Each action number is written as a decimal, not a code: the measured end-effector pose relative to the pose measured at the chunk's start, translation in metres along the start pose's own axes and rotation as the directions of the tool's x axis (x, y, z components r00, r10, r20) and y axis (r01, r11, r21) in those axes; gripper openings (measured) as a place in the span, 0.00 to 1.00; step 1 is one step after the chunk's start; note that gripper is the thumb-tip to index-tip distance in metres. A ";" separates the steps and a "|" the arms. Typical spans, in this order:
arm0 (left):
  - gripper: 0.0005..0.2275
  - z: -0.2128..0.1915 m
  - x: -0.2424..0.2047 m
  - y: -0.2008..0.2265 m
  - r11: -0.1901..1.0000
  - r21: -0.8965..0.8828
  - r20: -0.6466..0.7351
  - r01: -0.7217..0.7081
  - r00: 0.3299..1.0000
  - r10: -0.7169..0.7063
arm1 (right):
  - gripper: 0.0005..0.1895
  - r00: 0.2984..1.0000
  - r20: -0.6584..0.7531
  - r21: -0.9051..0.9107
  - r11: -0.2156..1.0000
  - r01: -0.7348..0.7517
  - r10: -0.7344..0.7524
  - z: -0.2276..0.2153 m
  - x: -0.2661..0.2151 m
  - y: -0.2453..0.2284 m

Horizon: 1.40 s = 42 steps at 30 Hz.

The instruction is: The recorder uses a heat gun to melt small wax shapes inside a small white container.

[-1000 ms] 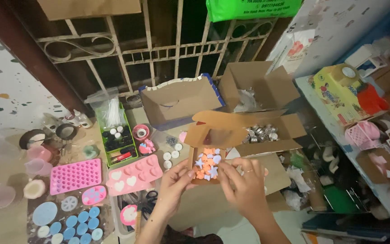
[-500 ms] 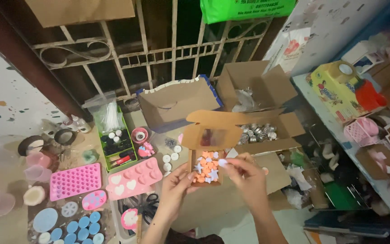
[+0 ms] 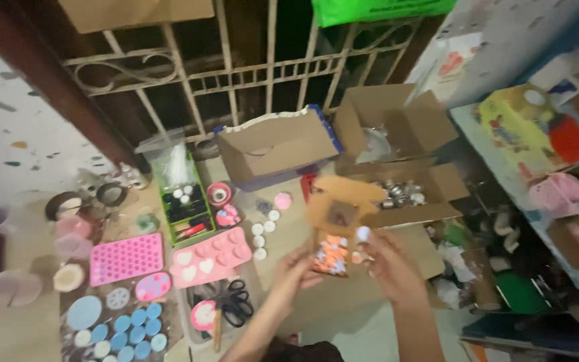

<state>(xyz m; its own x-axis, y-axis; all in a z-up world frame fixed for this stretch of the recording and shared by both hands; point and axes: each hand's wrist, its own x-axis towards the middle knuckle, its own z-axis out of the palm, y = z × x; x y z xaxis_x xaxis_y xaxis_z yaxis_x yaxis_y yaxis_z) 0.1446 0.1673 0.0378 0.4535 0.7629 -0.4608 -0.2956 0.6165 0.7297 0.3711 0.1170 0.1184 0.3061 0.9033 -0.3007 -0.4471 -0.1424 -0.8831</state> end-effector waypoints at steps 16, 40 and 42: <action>0.24 -0.037 0.015 -0.073 0.968 -0.037 -0.013 0.248 0.968 -0.249 | 0.17 0.979 -0.140 -0.028 0.988 -0.150 0.145 -0.063 0.023 0.077; 0.25 -0.036 0.032 -0.108 0.966 -0.164 0.066 0.199 0.980 -0.190 | 0.18 0.973 -0.179 -0.077 0.984 -0.158 0.142 -0.043 0.020 0.069; 0.27 -0.036 0.030 -0.107 0.976 -0.148 0.134 0.158 0.981 -0.139 | 0.18 0.980 -0.163 -0.074 0.989 -0.129 0.115 -0.050 0.024 0.075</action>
<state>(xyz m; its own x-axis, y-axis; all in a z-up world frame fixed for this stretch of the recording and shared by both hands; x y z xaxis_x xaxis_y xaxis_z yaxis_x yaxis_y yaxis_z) 0.1599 0.1314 -0.0726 0.5984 0.6371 -0.4859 -0.3412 0.7513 0.5649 0.3868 0.1080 0.0272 0.3853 0.8027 -0.4552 -0.4190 -0.2873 -0.8613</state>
